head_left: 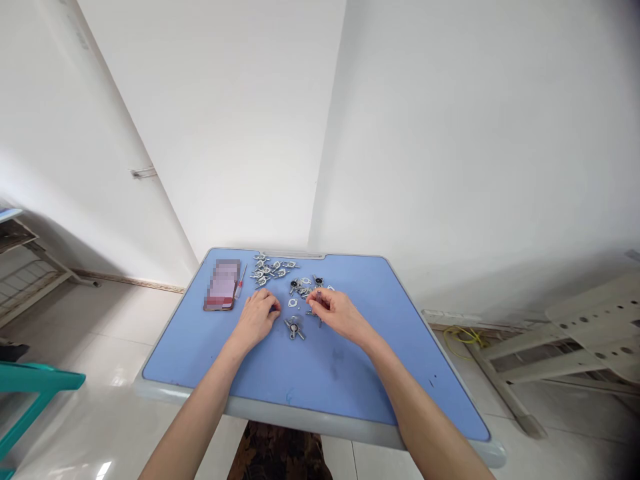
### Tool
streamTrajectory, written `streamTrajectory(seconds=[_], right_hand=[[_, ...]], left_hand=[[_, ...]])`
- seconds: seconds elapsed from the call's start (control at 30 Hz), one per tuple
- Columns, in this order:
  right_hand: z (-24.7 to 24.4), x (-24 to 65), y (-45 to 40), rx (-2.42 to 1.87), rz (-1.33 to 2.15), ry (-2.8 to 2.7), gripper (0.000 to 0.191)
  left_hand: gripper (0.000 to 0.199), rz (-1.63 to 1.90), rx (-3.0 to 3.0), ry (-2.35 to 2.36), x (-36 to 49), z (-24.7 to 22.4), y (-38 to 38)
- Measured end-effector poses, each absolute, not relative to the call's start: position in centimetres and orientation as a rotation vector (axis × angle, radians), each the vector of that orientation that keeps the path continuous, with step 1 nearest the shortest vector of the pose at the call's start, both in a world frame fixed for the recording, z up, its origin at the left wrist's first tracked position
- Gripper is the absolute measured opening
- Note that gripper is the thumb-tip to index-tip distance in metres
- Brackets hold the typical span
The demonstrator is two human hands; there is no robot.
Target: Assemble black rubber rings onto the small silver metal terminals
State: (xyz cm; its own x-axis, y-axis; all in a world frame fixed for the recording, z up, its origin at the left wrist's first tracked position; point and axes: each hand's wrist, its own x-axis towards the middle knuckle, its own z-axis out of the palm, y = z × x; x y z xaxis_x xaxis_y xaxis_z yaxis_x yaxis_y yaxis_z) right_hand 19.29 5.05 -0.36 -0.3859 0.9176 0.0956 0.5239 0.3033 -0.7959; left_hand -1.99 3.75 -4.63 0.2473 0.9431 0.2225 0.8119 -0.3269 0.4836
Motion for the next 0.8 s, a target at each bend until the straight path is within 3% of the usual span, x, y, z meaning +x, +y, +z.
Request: streamTrajectory(seconds=[0.17, 0.33, 0.6, 0.8], right_hand=[[-0.4, 19.6, 5.1, -1.266, 0.947, -2.029, 0.02], [0.4, 19.8, 4.4, -1.28, 0.947, -2.201, 0.017], [-0.2, 19.0, 4.2, -1.496, 0.45, -2.611, 0.025], [0.3, 18.3, 3.8, -1.609, 0.415, -2.666, 0.017]], left_hand=[[0.024, 0.824, 2.231, 1.629, -2.4, -4.4, 3.4], [0.021, 0.934, 2.192, 1.523, -2.3, -4.3, 3.4], [0.02, 0.977, 2.144, 1.553, -2.4, -4.4, 3.8], [0.018, 0.977, 2.168, 1.484, -2.5, -4.6, 3.6]])
